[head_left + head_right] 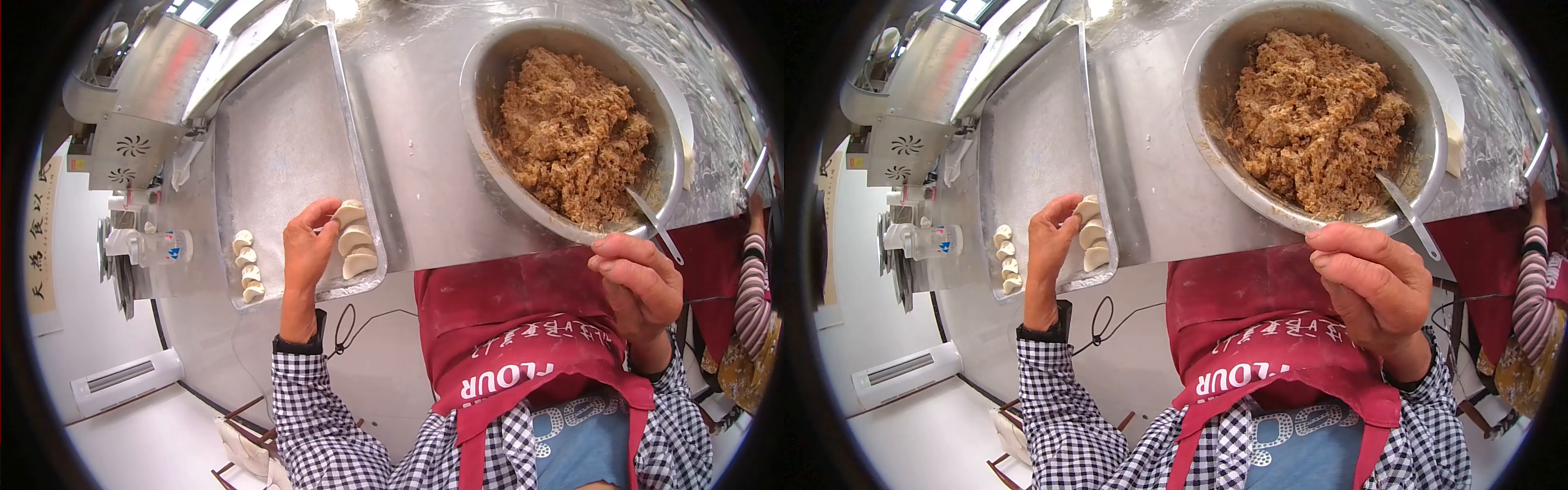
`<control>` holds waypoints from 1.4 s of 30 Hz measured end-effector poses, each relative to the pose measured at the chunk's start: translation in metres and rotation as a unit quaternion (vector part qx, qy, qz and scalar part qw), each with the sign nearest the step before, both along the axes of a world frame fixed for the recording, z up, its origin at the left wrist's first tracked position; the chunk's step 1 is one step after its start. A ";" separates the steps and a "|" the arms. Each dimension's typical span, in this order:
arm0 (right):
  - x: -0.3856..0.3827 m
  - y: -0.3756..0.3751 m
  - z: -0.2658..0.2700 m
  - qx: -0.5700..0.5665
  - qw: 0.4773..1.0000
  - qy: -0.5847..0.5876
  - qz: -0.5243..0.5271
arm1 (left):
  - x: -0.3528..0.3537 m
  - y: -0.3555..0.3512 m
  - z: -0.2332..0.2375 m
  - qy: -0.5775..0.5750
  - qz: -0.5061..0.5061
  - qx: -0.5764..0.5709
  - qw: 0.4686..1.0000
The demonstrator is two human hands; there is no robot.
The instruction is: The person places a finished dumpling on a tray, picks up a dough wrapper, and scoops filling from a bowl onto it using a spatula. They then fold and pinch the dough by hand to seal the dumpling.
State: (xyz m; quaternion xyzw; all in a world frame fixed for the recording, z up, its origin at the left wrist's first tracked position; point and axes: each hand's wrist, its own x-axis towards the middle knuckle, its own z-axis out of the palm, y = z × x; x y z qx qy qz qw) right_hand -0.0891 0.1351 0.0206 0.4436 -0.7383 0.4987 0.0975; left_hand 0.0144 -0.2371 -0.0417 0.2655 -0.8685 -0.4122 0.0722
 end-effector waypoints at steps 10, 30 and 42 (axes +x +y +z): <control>-0.002 0.005 0.001 -0.003 1.000 -0.007 -0.020 | -0.005 0.010 0.002 0.039 0.003 -0.015 0.999; -0.001 0.056 0.035 -0.137 0.988 -0.042 0.055 | 0.000 -0.003 -0.013 0.077 -0.025 0.073 0.994; -0.161 0.157 -0.076 0.131 0.922 0.112 -0.347 | 0.015 0.044 0.048 0.134 0.063 -0.016 0.989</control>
